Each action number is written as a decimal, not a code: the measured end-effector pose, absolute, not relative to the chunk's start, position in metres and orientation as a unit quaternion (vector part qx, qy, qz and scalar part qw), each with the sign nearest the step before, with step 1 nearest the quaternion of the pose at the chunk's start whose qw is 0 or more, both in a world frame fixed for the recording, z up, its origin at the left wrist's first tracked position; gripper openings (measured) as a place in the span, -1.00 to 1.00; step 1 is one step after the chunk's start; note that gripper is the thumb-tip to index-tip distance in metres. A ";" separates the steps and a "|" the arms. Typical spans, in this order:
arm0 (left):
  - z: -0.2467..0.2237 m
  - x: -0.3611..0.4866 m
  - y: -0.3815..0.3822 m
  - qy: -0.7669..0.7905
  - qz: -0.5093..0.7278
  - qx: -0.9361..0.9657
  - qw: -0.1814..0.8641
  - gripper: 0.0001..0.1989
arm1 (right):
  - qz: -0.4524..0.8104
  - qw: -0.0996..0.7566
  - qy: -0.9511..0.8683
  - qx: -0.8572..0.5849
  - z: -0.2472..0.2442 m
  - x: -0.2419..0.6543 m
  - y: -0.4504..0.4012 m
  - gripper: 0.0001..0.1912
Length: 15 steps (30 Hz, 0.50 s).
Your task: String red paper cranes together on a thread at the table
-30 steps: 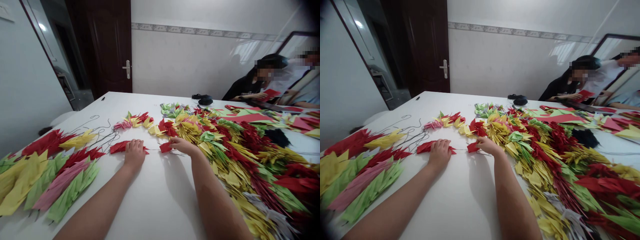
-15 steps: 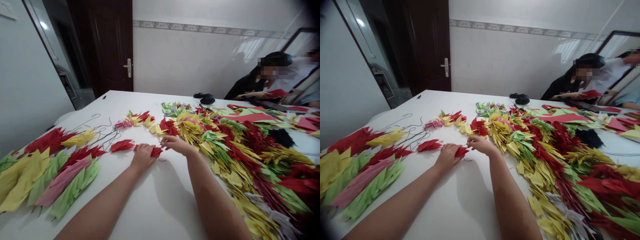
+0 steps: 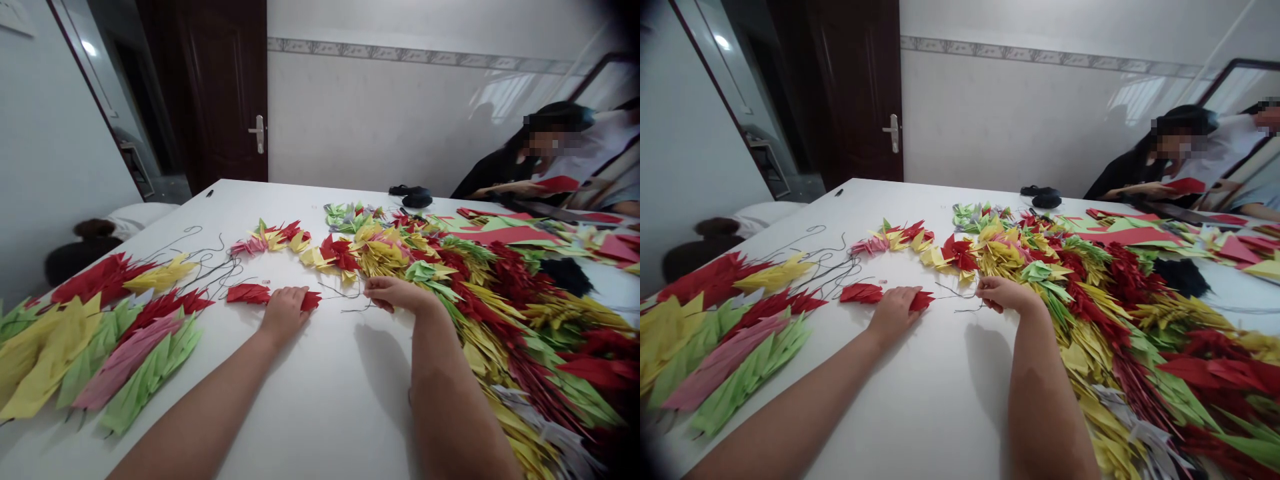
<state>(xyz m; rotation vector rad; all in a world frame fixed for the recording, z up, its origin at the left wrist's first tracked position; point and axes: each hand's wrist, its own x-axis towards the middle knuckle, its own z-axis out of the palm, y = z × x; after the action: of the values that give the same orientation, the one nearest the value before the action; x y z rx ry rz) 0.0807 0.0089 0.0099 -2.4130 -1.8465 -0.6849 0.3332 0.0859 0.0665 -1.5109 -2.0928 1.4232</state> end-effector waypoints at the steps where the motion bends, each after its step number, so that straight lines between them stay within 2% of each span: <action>1: 0.010 0.081 0.009 -0.591 -0.216 -0.777 0.011 -0.58 | 0.446 0.067 -0.714 -0.535 0.069 0.334 0.087 -0.75; 3: 0.008 0.082 0.009 -0.586 -0.208 -0.783 0.005 -0.58 | 0.351 0.046 -0.738 -0.575 0.075 0.326 0.085 -0.82; 6: 0.002 0.084 0.010 -0.572 -0.214 -0.792 -0.007 -0.55 | 0.212 0.104 -0.776 -0.585 0.083 0.290 0.076 -0.84; 11: 0.016 0.077 0.005 -0.536 -0.259 -0.804 0.004 -0.30 | 0.194 0.200 -0.833 -0.479 0.070 0.214 0.053 -0.77; 12: 0.025 0.072 0.003 -0.537 -0.263 -0.802 0.003 -0.34 | 0.180 0.216 -0.831 -0.480 0.065 0.205 0.050 -0.75; 15: 0.054 0.049 -0.005 -0.543 -0.290 -0.788 -0.016 -0.68 | 0.150 0.244 -0.825 -0.487 0.053 0.194 0.044 -0.72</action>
<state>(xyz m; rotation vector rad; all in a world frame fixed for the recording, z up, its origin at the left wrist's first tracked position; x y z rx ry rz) 0.0492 -0.0051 0.0539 -2.5008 -1.7234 -0.9195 0.1941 0.0442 0.0527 -1.3306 -2.2520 0.4107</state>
